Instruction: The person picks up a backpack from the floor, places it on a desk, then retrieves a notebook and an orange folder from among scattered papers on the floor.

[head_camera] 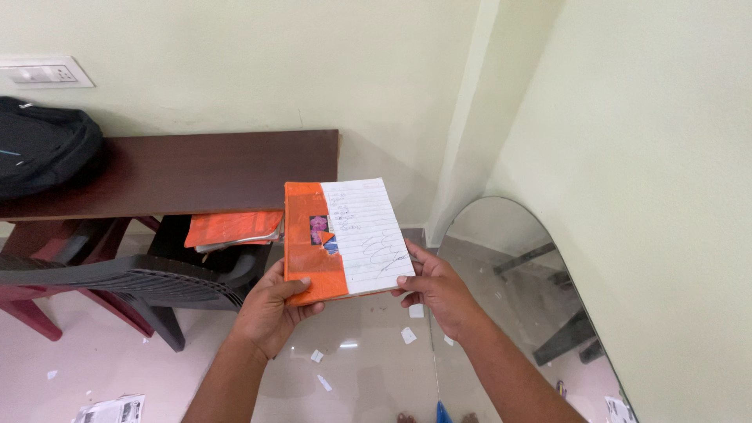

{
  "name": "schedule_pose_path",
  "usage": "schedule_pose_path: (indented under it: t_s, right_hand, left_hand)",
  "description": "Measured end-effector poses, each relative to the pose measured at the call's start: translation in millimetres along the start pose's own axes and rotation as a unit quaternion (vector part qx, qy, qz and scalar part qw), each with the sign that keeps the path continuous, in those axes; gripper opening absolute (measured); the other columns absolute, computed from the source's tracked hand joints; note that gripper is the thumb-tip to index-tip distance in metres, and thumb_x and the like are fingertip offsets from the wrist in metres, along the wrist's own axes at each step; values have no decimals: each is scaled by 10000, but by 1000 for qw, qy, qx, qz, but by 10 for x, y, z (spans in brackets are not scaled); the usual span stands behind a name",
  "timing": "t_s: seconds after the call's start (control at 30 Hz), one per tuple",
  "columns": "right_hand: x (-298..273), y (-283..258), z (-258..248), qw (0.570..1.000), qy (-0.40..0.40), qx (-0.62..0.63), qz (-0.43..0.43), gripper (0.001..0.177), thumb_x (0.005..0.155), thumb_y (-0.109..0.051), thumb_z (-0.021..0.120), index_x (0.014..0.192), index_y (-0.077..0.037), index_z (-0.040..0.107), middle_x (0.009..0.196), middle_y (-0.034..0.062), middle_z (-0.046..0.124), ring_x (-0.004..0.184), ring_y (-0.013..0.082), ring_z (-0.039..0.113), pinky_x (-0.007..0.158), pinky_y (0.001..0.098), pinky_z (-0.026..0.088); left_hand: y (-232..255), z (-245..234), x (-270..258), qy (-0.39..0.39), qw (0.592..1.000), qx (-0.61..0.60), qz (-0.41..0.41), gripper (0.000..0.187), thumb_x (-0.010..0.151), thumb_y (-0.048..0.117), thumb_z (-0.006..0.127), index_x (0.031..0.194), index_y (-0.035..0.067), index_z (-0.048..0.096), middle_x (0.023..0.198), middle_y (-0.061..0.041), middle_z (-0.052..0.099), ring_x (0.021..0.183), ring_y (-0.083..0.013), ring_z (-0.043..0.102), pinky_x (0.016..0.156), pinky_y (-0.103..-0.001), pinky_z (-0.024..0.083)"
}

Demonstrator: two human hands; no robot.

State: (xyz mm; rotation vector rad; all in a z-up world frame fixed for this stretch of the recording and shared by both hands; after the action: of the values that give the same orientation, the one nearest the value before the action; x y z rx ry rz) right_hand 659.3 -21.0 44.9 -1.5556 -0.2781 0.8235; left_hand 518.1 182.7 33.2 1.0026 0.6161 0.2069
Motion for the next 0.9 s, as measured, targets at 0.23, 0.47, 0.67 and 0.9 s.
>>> schedule_pose_path:
  t_s: [0.23,0.47,0.67,0.9]
  right_hand:
    - [302,-163,-111,998,-54,-3,-11,742,867,-33,613,1571,-174,427,1096,44,733,841,143,659,725,310,560]
    - [606,-178,-149,995,-100,-4,-17,729,876,-52,625,1570,-160,433,1097,52,730,854,153,665,729,323,556]
    - [819,-180,-157,993,-116,-7,-4,733,872,-60,638,1567,-159,426,1113,40,729,860,154,668,729,322,556]
    - [1193,-247,-13,990,-138,-6,0,734,866,-59,635,1568,-143,439,1101,52,728,851,160,661,728,326,558]
  left_hand:
    - [44,72,202,22,999,-26,5,489,933,60,522,1418,47,469,1129,-156,715,812,-162,711,676,-317,614]
    - [63,88,333,63,998,-25,12,442,961,73,523,1401,33,516,1121,-149,709,816,-151,697,685,-313,609]
    - [57,75,426,77,997,-25,18,417,971,95,518,1386,61,542,1125,-118,710,832,-131,686,709,-306,607]
    - [217,-61,655,98,994,-28,27,393,979,133,521,1362,58,566,1119,-101,713,857,-125,686,720,-310,597]
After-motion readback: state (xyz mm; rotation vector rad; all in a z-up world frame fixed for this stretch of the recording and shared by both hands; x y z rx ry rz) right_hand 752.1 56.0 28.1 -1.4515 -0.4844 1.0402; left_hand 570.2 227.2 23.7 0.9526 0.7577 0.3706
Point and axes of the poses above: each hand's wrist, its own x-axis towards the middle knuckle, its own z-axis out of the palm, y = z × x, the point moved 6 cm from there along x, towards the middle knuckle
